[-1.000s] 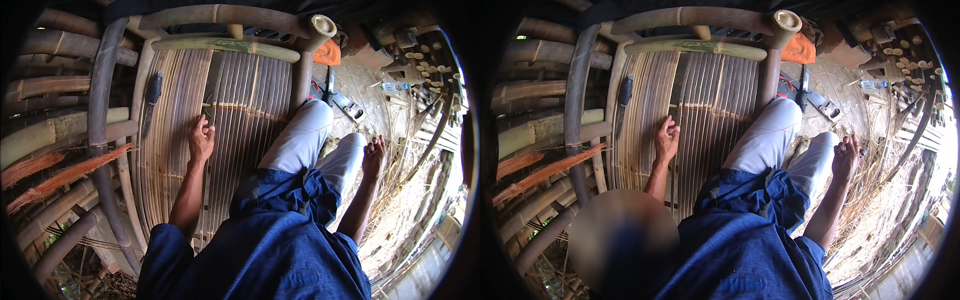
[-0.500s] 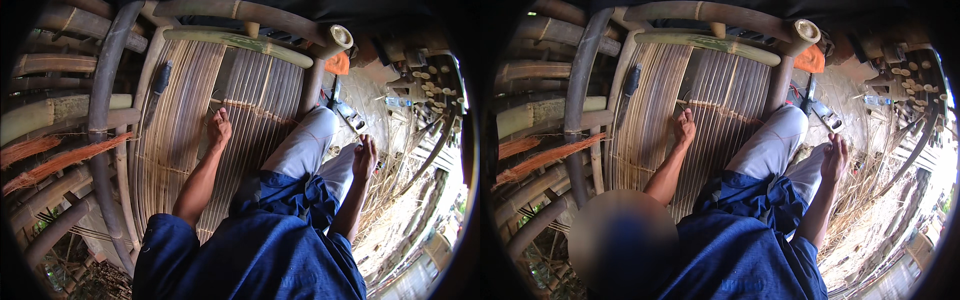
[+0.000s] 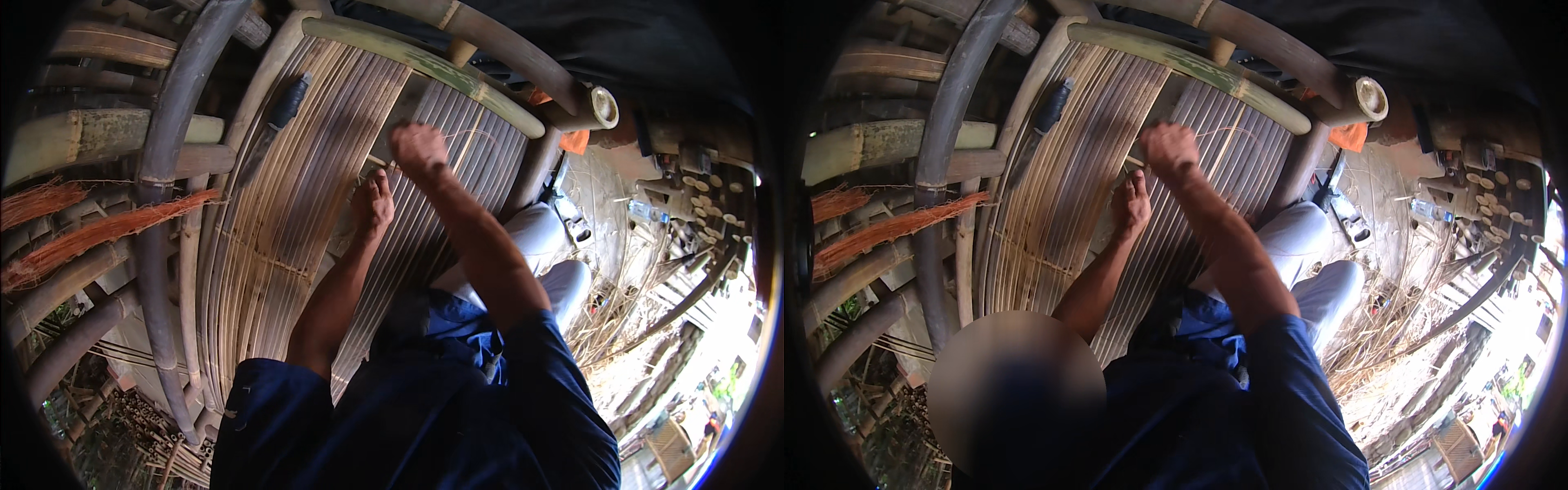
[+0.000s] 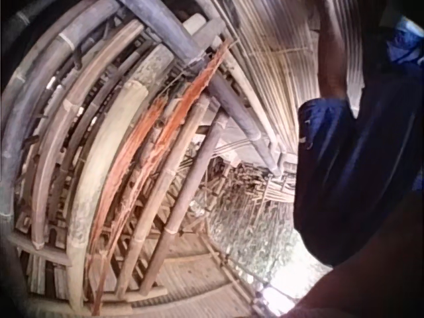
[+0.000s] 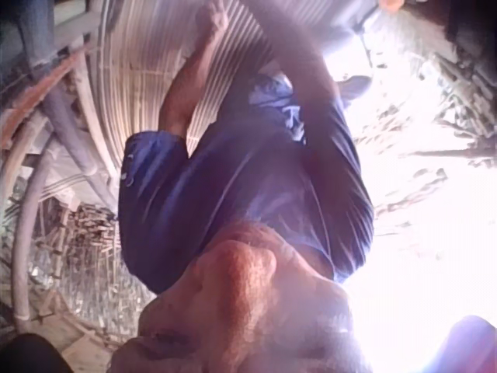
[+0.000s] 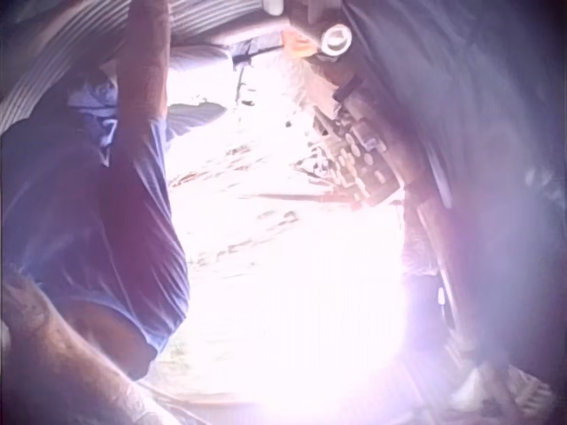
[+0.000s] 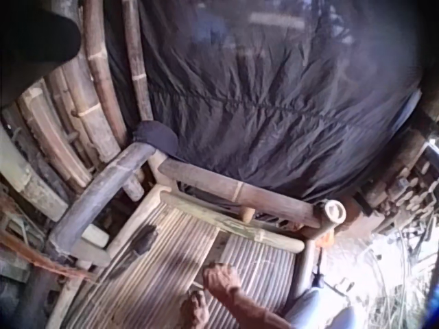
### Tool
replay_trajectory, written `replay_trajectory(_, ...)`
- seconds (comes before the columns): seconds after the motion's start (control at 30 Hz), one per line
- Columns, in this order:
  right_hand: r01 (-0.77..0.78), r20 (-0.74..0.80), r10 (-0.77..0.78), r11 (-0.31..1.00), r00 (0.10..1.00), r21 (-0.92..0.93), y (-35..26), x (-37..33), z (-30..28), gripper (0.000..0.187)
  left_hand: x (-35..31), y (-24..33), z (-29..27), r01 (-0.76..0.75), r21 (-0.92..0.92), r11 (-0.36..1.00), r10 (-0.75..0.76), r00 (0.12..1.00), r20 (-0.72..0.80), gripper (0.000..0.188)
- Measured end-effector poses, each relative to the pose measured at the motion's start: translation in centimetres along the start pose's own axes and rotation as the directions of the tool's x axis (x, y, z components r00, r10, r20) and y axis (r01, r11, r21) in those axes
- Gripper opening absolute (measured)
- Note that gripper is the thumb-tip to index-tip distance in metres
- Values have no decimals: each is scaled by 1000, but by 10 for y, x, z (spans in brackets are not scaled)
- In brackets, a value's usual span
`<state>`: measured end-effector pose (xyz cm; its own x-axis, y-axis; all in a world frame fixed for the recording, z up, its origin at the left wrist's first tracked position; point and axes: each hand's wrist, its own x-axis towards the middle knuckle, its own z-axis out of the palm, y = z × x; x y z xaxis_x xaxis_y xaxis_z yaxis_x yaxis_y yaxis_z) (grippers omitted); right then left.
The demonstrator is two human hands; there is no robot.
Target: The person weaves thin bamboo strips into a large, curved frame using a traditional hand technique. They repeatedly pass a strip over and under the existing vertical strands, securing the weave by hand to gradually build up the structure.
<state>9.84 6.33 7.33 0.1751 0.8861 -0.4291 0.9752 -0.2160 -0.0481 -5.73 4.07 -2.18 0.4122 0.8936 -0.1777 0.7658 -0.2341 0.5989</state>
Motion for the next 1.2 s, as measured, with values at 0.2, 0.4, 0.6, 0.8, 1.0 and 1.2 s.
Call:
replay_trajectory(0.2,113,17,-124,940,992,322,-37,6,34,28,-1,-38,16,-190,45,981,192,981,-41,29)
replay_trajectory(0.4,-317,621,-223,703,752,636,-13,28,-2,58,5,-61,34,-389,-34,921,389,921,-6,16)
replay_trajectory(0.6,-197,575,-257,768,776,609,-7,26,6,71,9,-28,17,-159,26,987,157,987,44,22)
replay_trajectory(0.8,373,-418,-227,874,880,312,15,14,49,46,-4,7,4,139,52,989,-129,979,-159,25)
replay_trajectory(1.0,-58,30,-355,-66,934,996,13,-9,8,46,-18,18,-9,34,-278,960,-118,949,-293,25)
replay_trajectory(1.2,257,-109,-282,562,953,786,23,-8,25,32,-13,26,-9,3,-572,820,-191,944,-269,29)
